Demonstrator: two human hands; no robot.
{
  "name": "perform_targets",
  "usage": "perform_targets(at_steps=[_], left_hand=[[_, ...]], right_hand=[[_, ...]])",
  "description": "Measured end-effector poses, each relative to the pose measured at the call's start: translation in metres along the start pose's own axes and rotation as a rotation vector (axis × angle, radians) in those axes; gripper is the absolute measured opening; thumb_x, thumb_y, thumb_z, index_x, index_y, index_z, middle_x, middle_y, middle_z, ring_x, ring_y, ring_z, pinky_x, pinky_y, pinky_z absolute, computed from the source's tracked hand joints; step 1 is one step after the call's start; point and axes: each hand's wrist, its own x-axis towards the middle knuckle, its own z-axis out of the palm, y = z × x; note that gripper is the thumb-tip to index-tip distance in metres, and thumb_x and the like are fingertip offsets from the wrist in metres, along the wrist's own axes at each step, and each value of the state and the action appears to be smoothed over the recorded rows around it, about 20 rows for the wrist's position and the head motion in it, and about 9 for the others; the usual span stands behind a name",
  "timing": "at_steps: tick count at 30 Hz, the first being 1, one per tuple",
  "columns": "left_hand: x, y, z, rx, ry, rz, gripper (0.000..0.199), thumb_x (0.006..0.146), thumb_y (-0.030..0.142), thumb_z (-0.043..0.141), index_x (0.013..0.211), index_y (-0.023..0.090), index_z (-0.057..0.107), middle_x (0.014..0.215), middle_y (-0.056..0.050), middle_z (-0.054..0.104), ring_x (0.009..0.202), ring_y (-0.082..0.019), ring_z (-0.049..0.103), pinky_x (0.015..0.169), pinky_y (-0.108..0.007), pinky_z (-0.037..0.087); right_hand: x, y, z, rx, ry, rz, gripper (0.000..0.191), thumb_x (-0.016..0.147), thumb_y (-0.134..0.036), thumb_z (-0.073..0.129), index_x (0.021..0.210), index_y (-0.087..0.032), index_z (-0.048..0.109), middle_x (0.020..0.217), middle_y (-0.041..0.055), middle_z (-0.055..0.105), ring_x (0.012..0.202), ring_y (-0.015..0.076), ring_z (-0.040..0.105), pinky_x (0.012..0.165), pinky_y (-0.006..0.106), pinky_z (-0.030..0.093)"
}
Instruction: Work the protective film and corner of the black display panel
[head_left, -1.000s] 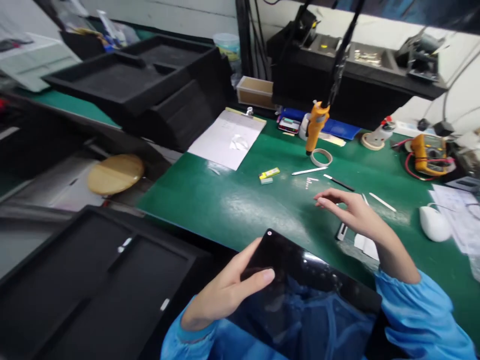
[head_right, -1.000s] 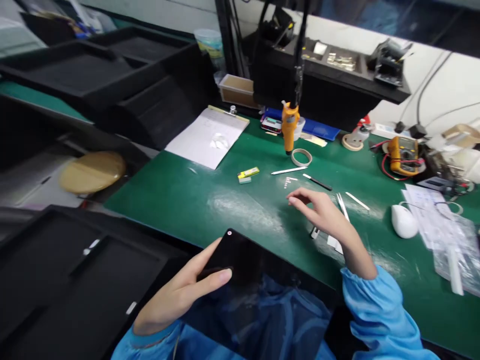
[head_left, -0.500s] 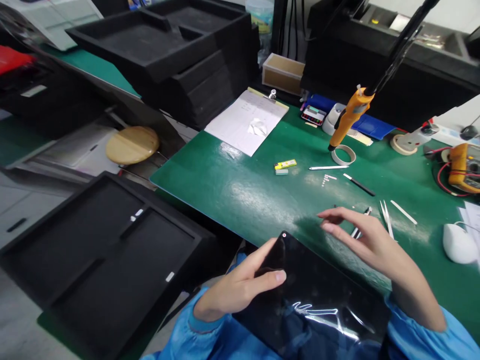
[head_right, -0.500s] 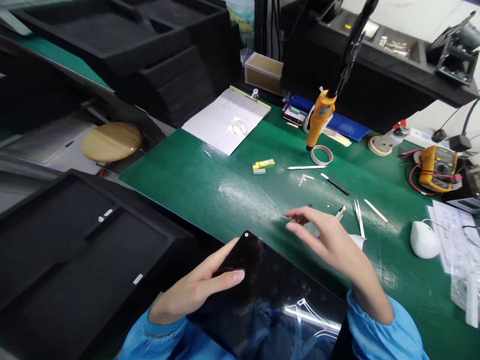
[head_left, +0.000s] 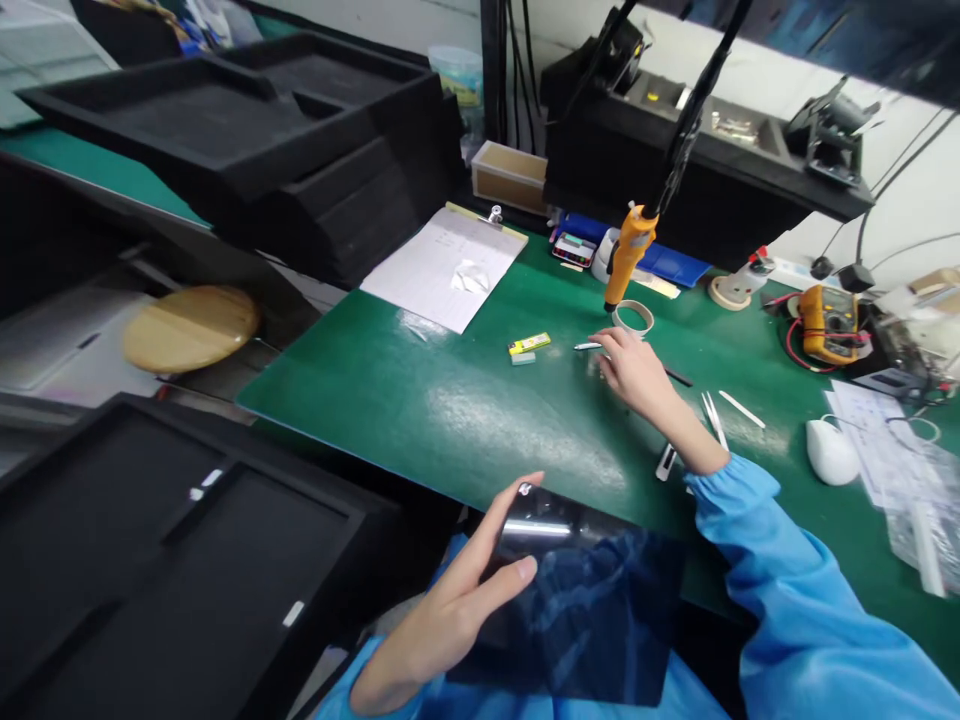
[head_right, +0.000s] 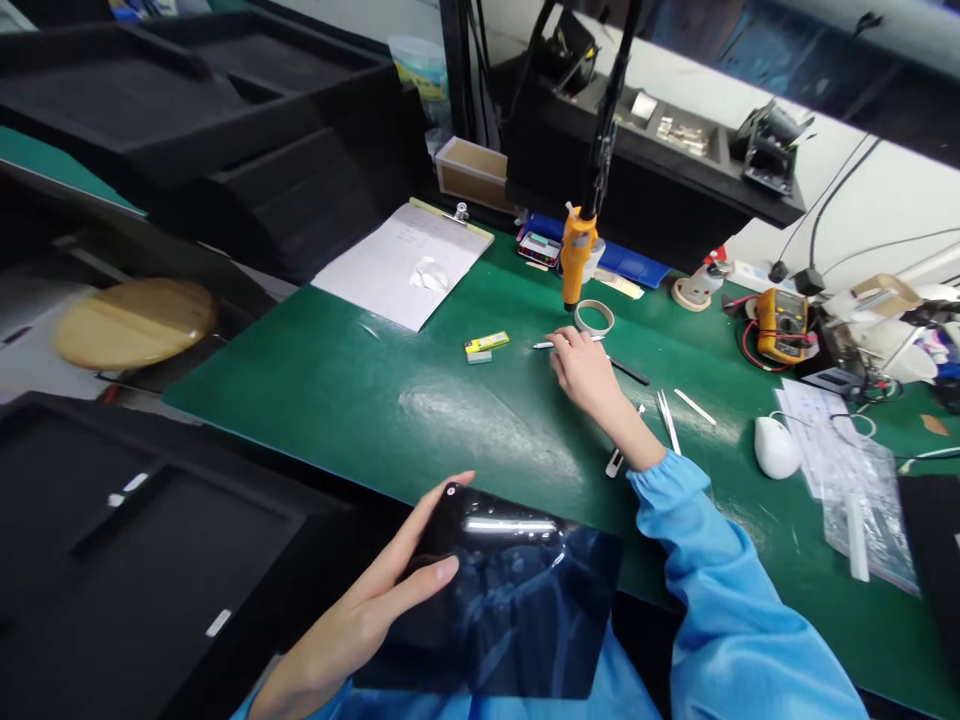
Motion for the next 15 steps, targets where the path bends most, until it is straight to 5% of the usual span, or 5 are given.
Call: perform_targets(at_steps=[5,9,12,15], left_hand=[[-0.015,-0.003,-0.003,-0.054,0.258,-0.056,0.064,0.095,0.053,0.086,0.155,0.038,0.072,0.177,0.0,0.061,0.174,-0.041,0.039,0.146,-0.05,0.026],[-0.016,-0.009,-0.012,-0.052,0.382,0.014,0.044,0.095,0.055,0.085,0.134,0.034,0.079,0.136,-0.004,0.082,0.136,-0.041,0.073,0.128,-0.05,0.054],[-0.009,-0.01,-0.016,-0.065,0.42,0.08,0.033,0.096,0.057,0.085,0.118,0.032,0.08,0.118,-0.003,0.082,0.118,-0.037,0.077,0.115,-0.045,0.063],[-0.002,-0.009,-0.01,-0.084,0.422,0.113,0.035,0.097,0.062,0.083,0.114,0.031,0.081,0.123,-0.005,0.082,0.131,-0.039,0.074,0.119,-0.043,0.061]], right_hand=[[0.008,0.029,-0.012,-0.078,0.026,0.097,0.037,0.112,-0.043,0.076,0.142,-0.022,0.072,0.144,0.0108,0.074,0.121,0.0277,0.076,0.104,0.051,0.068],[-0.014,0.067,-0.041,-0.108,-0.023,0.206,0.031,0.112,-0.044,0.076,0.133,-0.021,0.075,0.131,0.0085,0.078,0.11,0.0242,0.078,0.096,0.046,0.069],[-0.033,0.091,-0.053,-0.102,-0.047,0.265,0.03,0.112,-0.043,0.077,0.131,-0.02,0.075,0.129,0.0081,0.078,0.107,0.0233,0.078,0.094,0.045,0.069],[-0.043,0.101,-0.044,-0.065,-0.041,0.279,0.032,0.112,-0.043,0.077,0.134,-0.02,0.074,0.133,0.0089,0.077,0.11,0.0243,0.078,0.096,0.046,0.069]])
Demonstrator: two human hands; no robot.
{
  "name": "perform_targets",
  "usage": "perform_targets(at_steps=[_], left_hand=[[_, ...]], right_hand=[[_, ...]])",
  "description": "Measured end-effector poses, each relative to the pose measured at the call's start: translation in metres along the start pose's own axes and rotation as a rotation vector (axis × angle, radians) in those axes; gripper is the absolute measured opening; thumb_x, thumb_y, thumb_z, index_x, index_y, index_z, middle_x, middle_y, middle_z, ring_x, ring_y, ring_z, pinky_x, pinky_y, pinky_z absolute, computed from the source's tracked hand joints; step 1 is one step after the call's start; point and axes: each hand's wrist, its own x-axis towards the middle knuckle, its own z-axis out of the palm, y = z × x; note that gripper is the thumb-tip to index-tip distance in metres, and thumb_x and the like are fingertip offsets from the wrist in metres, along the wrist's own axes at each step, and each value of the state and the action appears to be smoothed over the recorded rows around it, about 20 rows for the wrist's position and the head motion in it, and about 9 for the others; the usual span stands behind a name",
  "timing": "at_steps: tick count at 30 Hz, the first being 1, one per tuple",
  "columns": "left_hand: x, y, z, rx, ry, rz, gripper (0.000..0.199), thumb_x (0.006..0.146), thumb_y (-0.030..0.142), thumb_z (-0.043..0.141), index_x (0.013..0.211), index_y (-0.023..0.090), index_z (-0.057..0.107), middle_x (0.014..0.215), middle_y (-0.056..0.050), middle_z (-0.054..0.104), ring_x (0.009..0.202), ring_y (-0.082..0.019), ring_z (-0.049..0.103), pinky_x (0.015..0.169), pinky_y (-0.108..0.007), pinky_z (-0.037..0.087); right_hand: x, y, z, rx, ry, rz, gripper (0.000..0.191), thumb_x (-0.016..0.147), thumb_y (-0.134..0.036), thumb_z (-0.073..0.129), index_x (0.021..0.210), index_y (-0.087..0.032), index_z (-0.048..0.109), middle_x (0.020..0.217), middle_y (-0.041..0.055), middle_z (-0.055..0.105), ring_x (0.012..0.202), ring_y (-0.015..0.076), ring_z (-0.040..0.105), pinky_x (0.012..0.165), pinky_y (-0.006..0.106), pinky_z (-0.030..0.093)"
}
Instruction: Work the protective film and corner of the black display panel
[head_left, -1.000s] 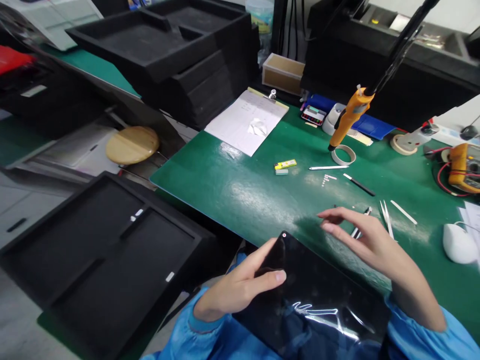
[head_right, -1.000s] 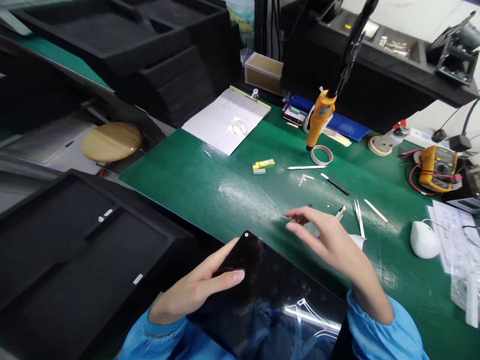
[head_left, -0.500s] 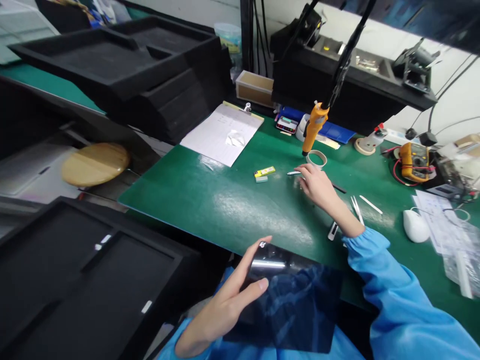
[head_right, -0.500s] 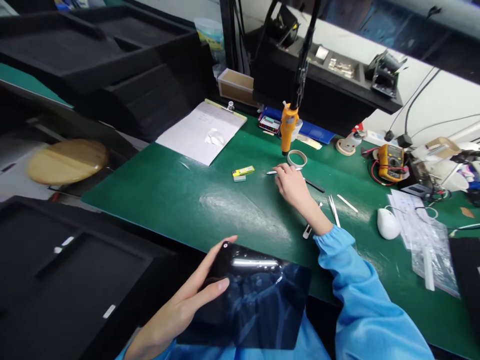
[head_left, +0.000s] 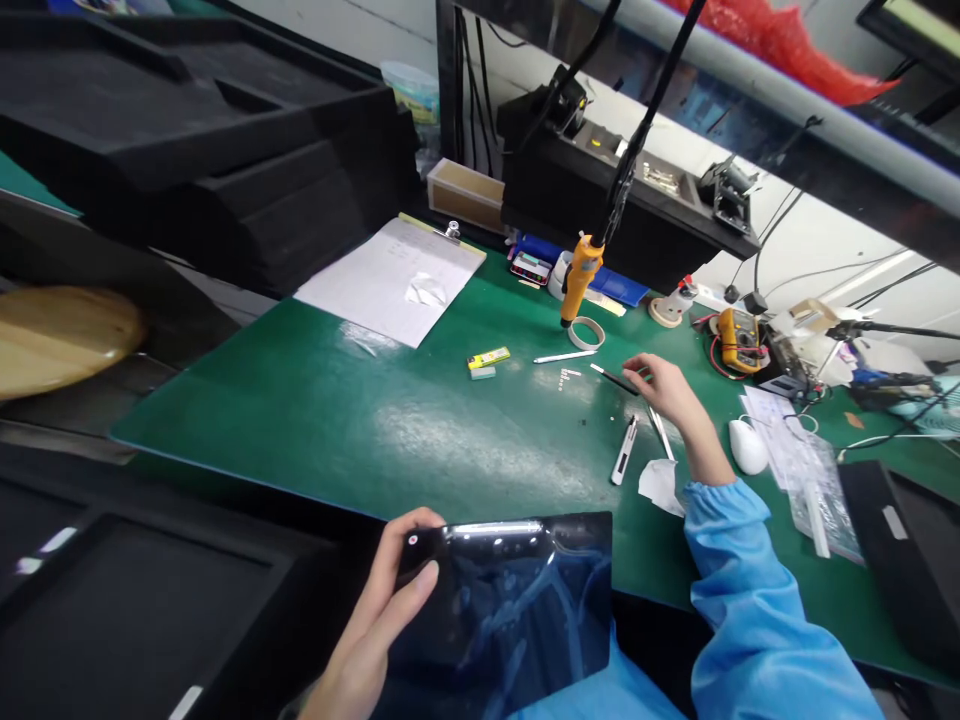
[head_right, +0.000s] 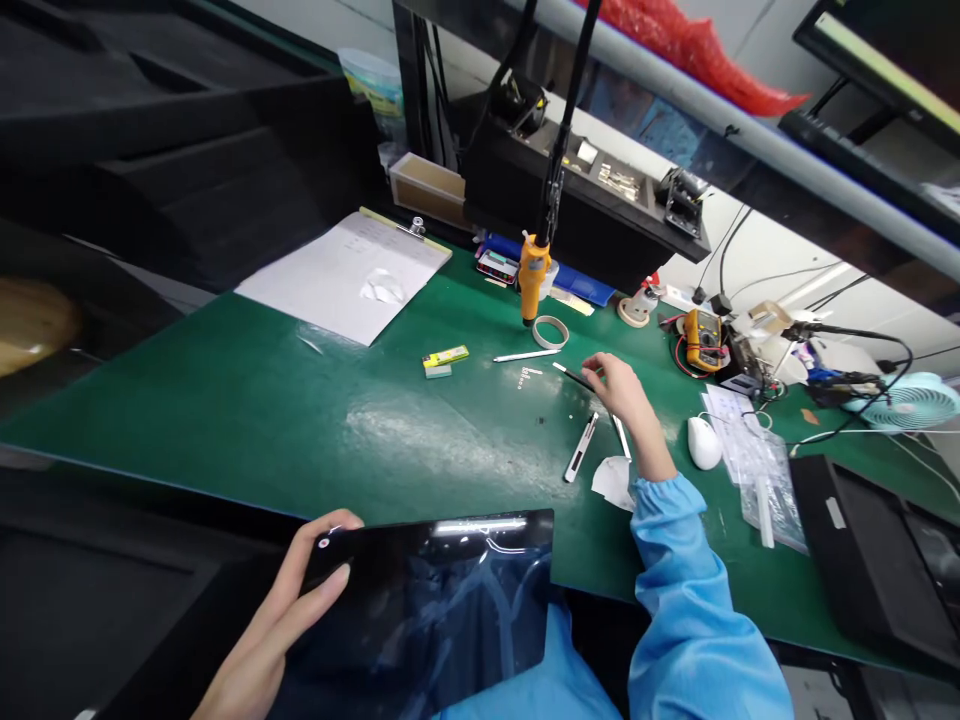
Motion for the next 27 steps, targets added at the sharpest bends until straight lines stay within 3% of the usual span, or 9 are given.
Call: perform_targets(at_steps=[6,10,15,18,20,23,27], left_hand=[[-0.005,0.006,0.027,-0.031,0.005,0.007,0.052,0.105,0.07,0.071,0.136,0.03,0.082,0.154,-0.006,0.077,0.161,-0.04,0.057,0.141,-0.046,0.037],[-0.008,0.009,0.028,-0.044,-0.011,0.006,0.065,0.101,0.078,0.073,0.14,0.027,0.085,0.155,-0.007,0.078,0.161,-0.041,0.057,0.139,-0.045,0.04],[-0.006,0.007,0.029,-0.071,-0.058,0.028,0.058,0.11,0.068,0.067,0.146,0.026,0.084,0.155,-0.008,0.079,0.159,-0.041,0.06,0.14,-0.05,0.039],[-0.006,0.007,0.038,-0.084,-0.071,0.093,0.054,0.113,0.063,0.065,0.147,0.026,0.084,0.155,-0.007,0.079,0.156,-0.038,0.064,0.136,-0.044,0.046],[-0.007,0.008,0.044,-0.088,-0.086,0.138,0.052,0.114,0.061,0.065,0.149,0.026,0.083,0.157,-0.007,0.079,0.155,-0.036,0.065,0.132,-0.04,0.051],[-0.009,0.009,0.05,-0.082,-0.115,0.212,0.053,0.116,0.059,0.062,0.154,0.026,0.079,0.16,-0.007,0.076,0.156,-0.035,0.065,0.132,-0.039,0.052],[-0.012,0.013,0.052,-0.052,-0.171,0.298,0.057,0.119,0.058,0.056,0.159,0.022,0.074,0.162,-0.01,0.075,0.157,-0.033,0.064,0.132,-0.037,0.052]], right_hand=[[0.008,-0.01,0.034,0.105,0.04,-0.013,0.036,0.111,-0.043,0.078,0.138,-0.021,0.073,0.14,0.0103,0.075,0.119,0.0273,0.077,0.101,0.05,0.068],[0.006,-0.033,0.022,0.23,0.048,-0.094,0.034,0.111,-0.044,0.078,0.134,-0.019,0.073,0.128,0.0079,0.077,0.104,0.0229,0.078,0.09,0.043,0.07],[-0.046,-0.107,-0.019,0.377,0.071,-0.352,0.028,0.117,-0.046,0.068,0.122,-0.018,0.072,0.103,0.0018,0.076,0.083,0.0168,0.075,0.076,0.034,0.067],[-0.092,-0.158,-0.037,0.39,0.069,-0.538,0.025,0.124,-0.038,0.052,0.11,-0.022,0.066,0.087,-0.0031,0.071,0.07,0.0125,0.069,0.066,0.025,0.058],[-0.116,-0.183,-0.041,0.356,0.078,-0.625,0.024,0.123,-0.041,0.056,0.106,-0.024,0.061,0.085,-0.0037,0.072,0.069,0.0113,0.07,0.062,0.023,0.053],[-0.135,-0.204,-0.037,0.311,0.115,-0.708,0.022,0.125,-0.039,0.054,0.109,-0.025,0.059,0.085,-0.0032,0.073,0.067,0.0108,0.072,0.06,0.023,0.05],[-0.138,-0.214,-0.03,0.281,0.149,-0.751,0.017,0.126,-0.033,0.048,0.117,-0.023,0.06,0.098,-0.0002,0.081,0.075,0.0103,0.078,0.067,0.022,0.056]])
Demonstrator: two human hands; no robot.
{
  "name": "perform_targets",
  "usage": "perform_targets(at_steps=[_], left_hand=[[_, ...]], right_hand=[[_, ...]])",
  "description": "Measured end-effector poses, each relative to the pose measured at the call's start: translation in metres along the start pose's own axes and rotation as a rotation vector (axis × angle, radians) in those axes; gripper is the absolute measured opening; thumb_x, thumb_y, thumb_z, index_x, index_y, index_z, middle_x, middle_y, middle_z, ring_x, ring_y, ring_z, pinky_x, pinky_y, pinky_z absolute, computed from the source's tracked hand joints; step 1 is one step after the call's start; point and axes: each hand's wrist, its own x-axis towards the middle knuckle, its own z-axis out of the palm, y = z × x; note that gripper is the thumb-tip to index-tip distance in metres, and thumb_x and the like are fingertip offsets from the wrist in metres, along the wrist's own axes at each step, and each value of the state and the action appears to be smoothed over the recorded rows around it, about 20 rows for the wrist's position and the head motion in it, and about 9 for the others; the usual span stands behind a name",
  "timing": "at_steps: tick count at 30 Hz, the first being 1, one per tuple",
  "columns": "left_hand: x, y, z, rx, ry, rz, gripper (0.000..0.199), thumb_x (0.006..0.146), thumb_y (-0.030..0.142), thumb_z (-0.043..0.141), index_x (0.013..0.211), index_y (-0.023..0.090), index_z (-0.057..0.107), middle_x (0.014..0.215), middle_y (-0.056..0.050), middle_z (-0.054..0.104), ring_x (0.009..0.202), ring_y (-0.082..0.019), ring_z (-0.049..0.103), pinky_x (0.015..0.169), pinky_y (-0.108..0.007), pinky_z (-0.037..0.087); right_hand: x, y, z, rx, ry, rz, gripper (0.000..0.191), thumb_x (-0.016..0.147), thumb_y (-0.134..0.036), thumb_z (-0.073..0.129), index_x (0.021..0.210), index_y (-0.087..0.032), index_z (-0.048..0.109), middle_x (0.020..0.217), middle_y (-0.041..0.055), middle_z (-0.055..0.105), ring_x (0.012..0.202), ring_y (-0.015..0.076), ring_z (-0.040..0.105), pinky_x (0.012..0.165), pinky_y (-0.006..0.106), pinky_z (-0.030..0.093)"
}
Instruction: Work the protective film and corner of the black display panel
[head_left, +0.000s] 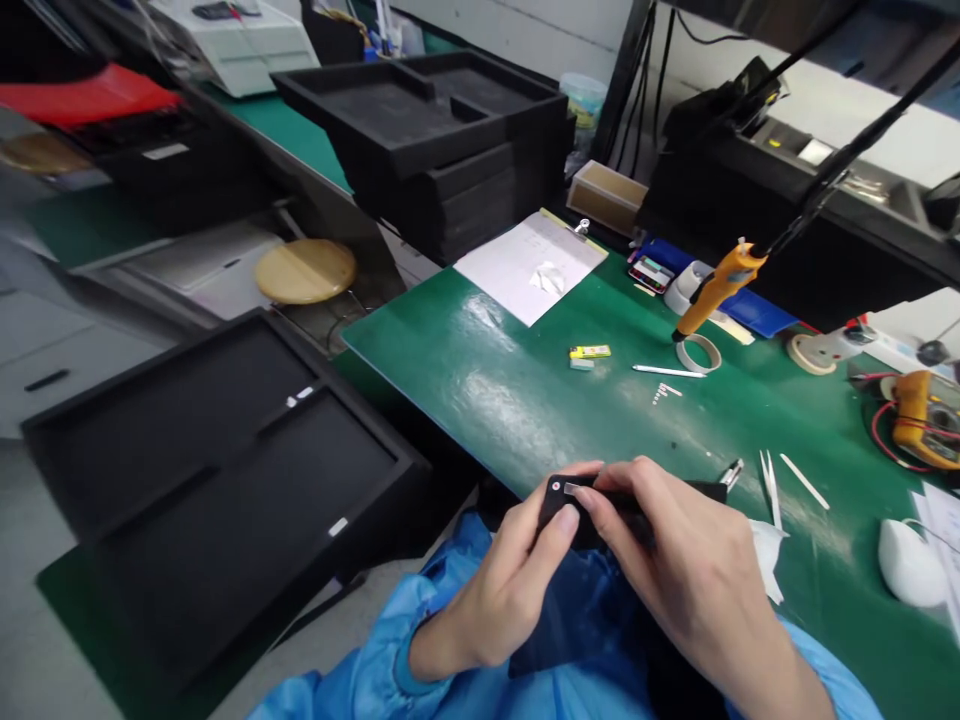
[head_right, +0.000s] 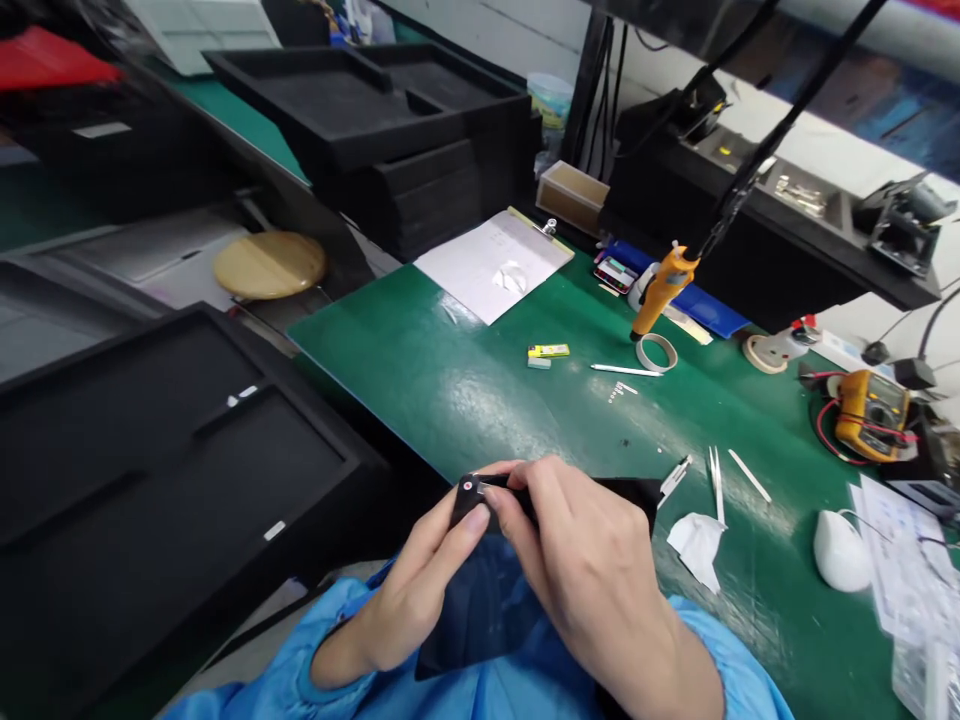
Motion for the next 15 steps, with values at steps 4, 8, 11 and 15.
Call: perform_targets(at_steps=[4,8,11,15], left_hand=[[0.0,0.003,0.002,0.029,-0.023,0.032,0.054,0.122,0.052,0.051,0.161,0.02,0.071,0.162,-0.01,0.074,0.155,-0.032,0.066,0.13,-0.036,0.053],[-0.002,0.004,0.002,0.056,0.003,0.046,0.05,0.123,0.046,0.051,0.159,0.019,0.071,0.163,-0.008,0.074,0.156,-0.026,0.065,0.132,-0.028,0.048],[-0.002,0.006,0.003,0.062,0.0,0.071,0.048,0.124,0.043,0.051,0.159,0.018,0.071,0.161,-0.008,0.076,0.153,-0.023,0.068,0.132,-0.025,0.047],[0.0,0.013,0.005,0.064,-0.041,0.105,0.046,0.125,0.039,0.048,0.161,0.022,0.07,0.16,-0.008,0.076,0.15,-0.025,0.071,0.129,-0.029,0.053]], right_hand=[[0.002,-0.004,0.0,-0.042,0.023,-0.024,0.023,0.127,-0.033,0.047,0.113,-0.021,0.061,0.088,-0.0014,0.077,0.066,0.0094,0.075,0.063,0.022,0.053],[0.002,-0.006,-0.001,-0.053,0.038,-0.03,0.024,0.127,-0.031,0.047,0.109,-0.021,0.06,0.085,-0.0027,0.074,0.064,0.0079,0.074,0.061,0.022,0.051],[0.002,-0.006,0.0,-0.047,0.044,-0.017,0.024,0.127,-0.032,0.048,0.109,-0.021,0.06,0.085,-0.0021,0.075,0.064,0.0085,0.073,0.061,0.023,0.051],[0.0,-0.005,0.002,0.026,0.027,0.018,0.022,0.127,-0.033,0.049,0.112,-0.022,0.062,0.092,-0.0024,0.078,0.07,0.0079,0.077,0.066,0.02,0.055]])
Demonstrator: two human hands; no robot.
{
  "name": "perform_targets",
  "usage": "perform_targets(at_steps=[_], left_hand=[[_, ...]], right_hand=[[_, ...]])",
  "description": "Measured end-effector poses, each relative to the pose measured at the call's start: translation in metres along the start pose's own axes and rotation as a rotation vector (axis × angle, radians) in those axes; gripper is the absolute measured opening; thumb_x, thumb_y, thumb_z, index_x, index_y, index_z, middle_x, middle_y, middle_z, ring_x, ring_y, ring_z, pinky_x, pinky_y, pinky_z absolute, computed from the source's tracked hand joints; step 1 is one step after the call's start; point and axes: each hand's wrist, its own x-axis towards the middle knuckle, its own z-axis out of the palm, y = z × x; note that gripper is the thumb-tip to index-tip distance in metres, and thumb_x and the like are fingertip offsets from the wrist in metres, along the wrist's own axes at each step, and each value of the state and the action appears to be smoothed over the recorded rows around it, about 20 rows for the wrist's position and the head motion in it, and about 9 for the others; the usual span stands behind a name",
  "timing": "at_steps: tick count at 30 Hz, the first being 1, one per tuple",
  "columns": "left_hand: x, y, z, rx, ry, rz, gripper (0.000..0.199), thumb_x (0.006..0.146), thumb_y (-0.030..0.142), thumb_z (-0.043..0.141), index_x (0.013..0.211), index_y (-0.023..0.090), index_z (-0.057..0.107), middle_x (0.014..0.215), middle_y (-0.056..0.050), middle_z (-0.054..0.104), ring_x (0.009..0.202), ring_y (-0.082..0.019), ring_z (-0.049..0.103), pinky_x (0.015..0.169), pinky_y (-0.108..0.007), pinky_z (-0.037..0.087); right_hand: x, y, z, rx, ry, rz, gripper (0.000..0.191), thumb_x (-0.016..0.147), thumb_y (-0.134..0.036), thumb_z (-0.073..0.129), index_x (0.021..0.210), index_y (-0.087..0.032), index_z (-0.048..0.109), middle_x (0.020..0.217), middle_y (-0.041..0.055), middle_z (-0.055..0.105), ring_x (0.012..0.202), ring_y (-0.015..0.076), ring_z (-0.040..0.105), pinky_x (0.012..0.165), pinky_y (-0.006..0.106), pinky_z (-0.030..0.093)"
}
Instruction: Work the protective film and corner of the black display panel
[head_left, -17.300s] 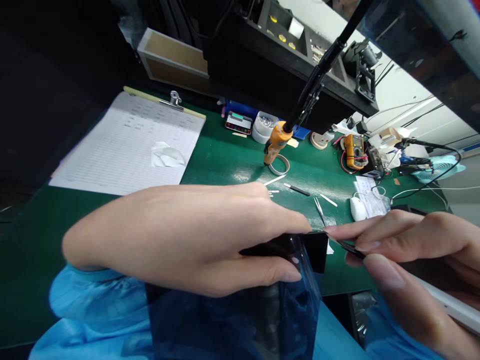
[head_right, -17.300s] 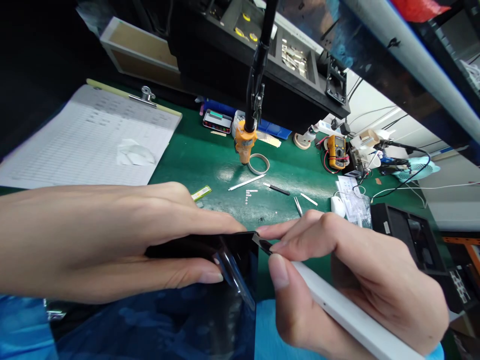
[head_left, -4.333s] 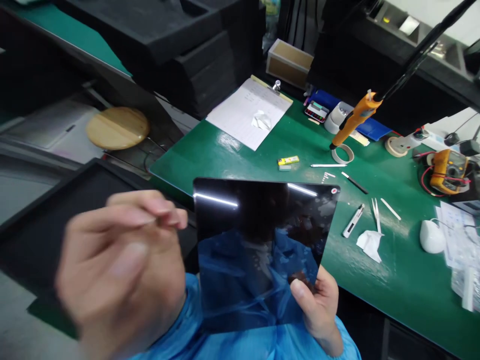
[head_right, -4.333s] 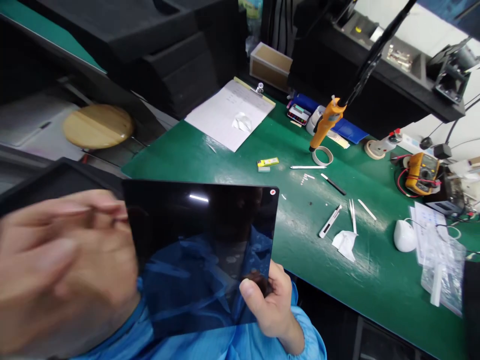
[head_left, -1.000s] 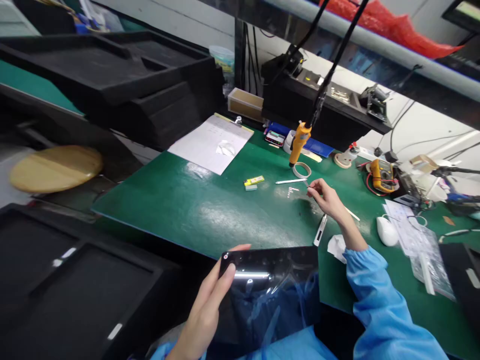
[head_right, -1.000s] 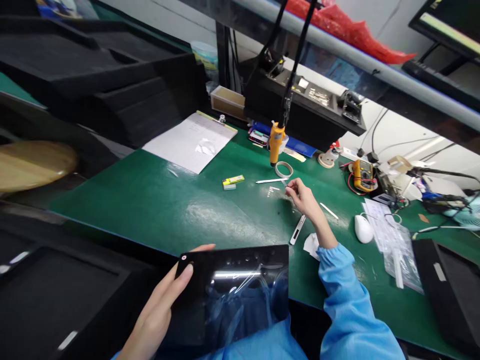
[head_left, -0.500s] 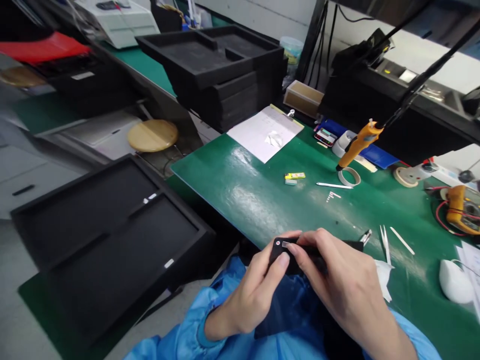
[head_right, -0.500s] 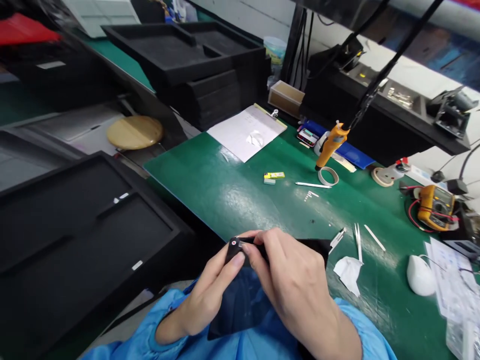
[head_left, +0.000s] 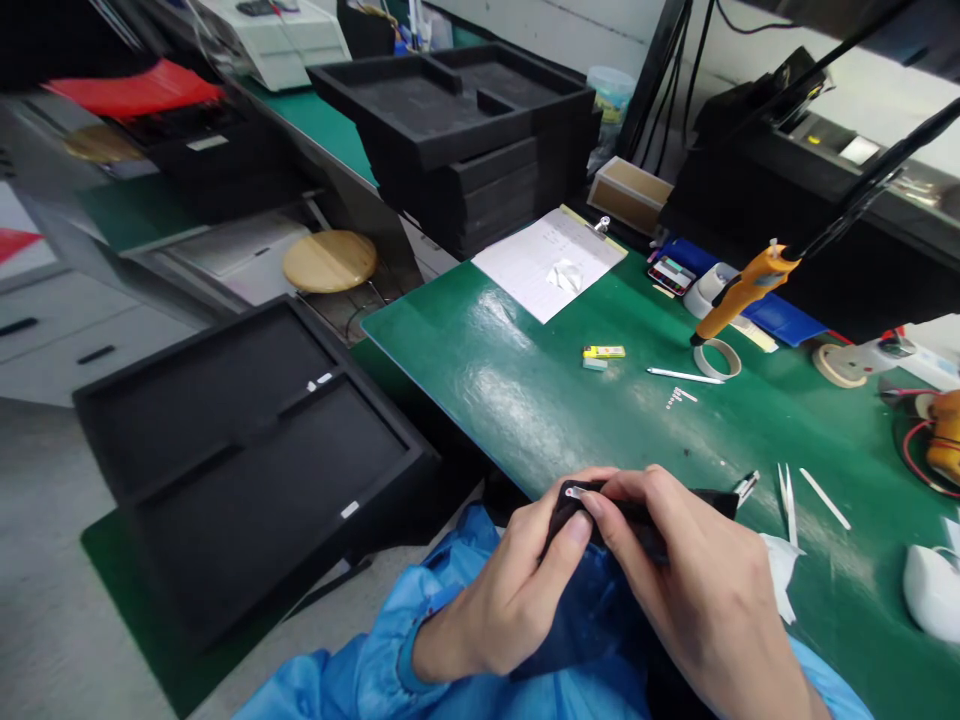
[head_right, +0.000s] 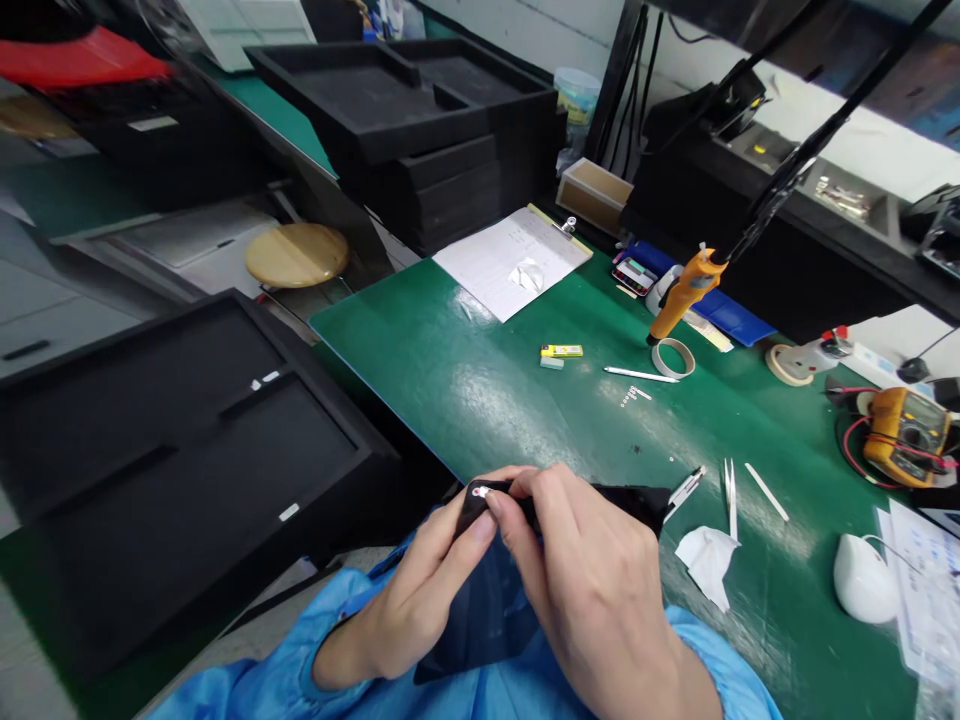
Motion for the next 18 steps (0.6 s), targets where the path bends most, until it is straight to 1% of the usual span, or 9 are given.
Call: perform_targets(at_steps=[3,6,8,10,14,16,18], left_hand=[[0.001,0.003,0.0,0.018,-0.01,0.018,0.047,0.125,0.039,0.047,0.163,0.025,0.07,0.159,-0.007,0.077,0.148,-0.026,0.072,0.127,-0.03,0.055],[-0.004,0.001,-0.001,0.053,-0.01,0.023,0.047,0.124,0.044,0.048,0.161,0.026,0.072,0.159,-0.007,0.077,0.149,-0.028,0.071,0.127,-0.032,0.056],[-0.011,-0.004,-0.001,0.083,0.016,0.017,0.049,0.124,0.048,0.048,0.16,0.027,0.073,0.16,-0.008,0.077,0.151,-0.028,0.07,0.129,-0.033,0.054],[-0.021,-0.012,0.001,0.137,0.093,-0.014,0.053,0.123,0.055,0.048,0.158,0.026,0.075,0.159,-0.008,0.077,0.152,-0.029,0.069,0.13,-0.033,0.053],[-0.039,-0.027,0.002,0.22,0.276,-0.16,0.058,0.117,0.065,0.055,0.145,0.023,0.083,0.158,-0.009,0.078,0.152,-0.031,0.07,0.128,-0.03,0.055],[-0.042,-0.03,0.002,0.195,0.33,-0.235,0.059,0.113,0.069,0.061,0.139,0.023,0.087,0.157,-0.009,0.078,0.151,-0.033,0.07,0.125,-0.031,0.058],[-0.042,-0.029,0.001,0.143,0.375,-0.299,0.058,0.106,0.072,0.069,0.131,0.024,0.09,0.155,-0.009,0.079,0.15,-0.035,0.071,0.124,-0.031,0.059]], right_hand=[[-0.001,0.001,0.0,0.081,-0.019,0.036,0.02,0.126,-0.035,0.05,0.116,-0.023,0.063,0.099,-0.0038,0.081,0.078,0.0058,0.079,0.074,0.017,0.057],[-0.001,0.001,-0.001,0.136,-0.022,0.078,0.022,0.125,-0.039,0.055,0.11,-0.025,0.062,0.092,-0.0057,0.077,0.075,0.0058,0.077,0.068,0.016,0.054],[-0.001,-0.001,-0.003,0.169,-0.03,0.101,0.024,0.124,-0.041,0.057,0.105,-0.025,0.06,0.088,-0.0063,0.074,0.071,0.0066,0.073,0.064,0.018,0.052],[0.0,-0.003,-0.004,0.206,-0.04,0.121,0.027,0.123,-0.044,0.059,0.103,-0.026,0.06,0.084,-0.0074,0.071,0.066,0.007,0.068,0.061,0.019,0.05],[0.004,-0.004,-0.004,0.294,-0.052,0.172,0.034,0.121,-0.05,0.06,0.097,-0.026,0.059,0.078,-0.0097,0.07,0.057,0.0061,0.059,0.055,0.02,0.044],[0.005,-0.003,-0.004,0.336,-0.055,0.202,0.036,0.119,-0.05,0.064,0.094,-0.025,0.059,0.078,-0.0096,0.074,0.056,0.0056,0.059,0.054,0.02,0.044],[0.005,-0.002,-0.003,0.374,-0.061,0.236,0.033,0.114,-0.046,0.073,0.092,-0.025,0.061,0.082,-0.0092,0.079,0.058,0.0053,0.062,0.055,0.02,0.045]])
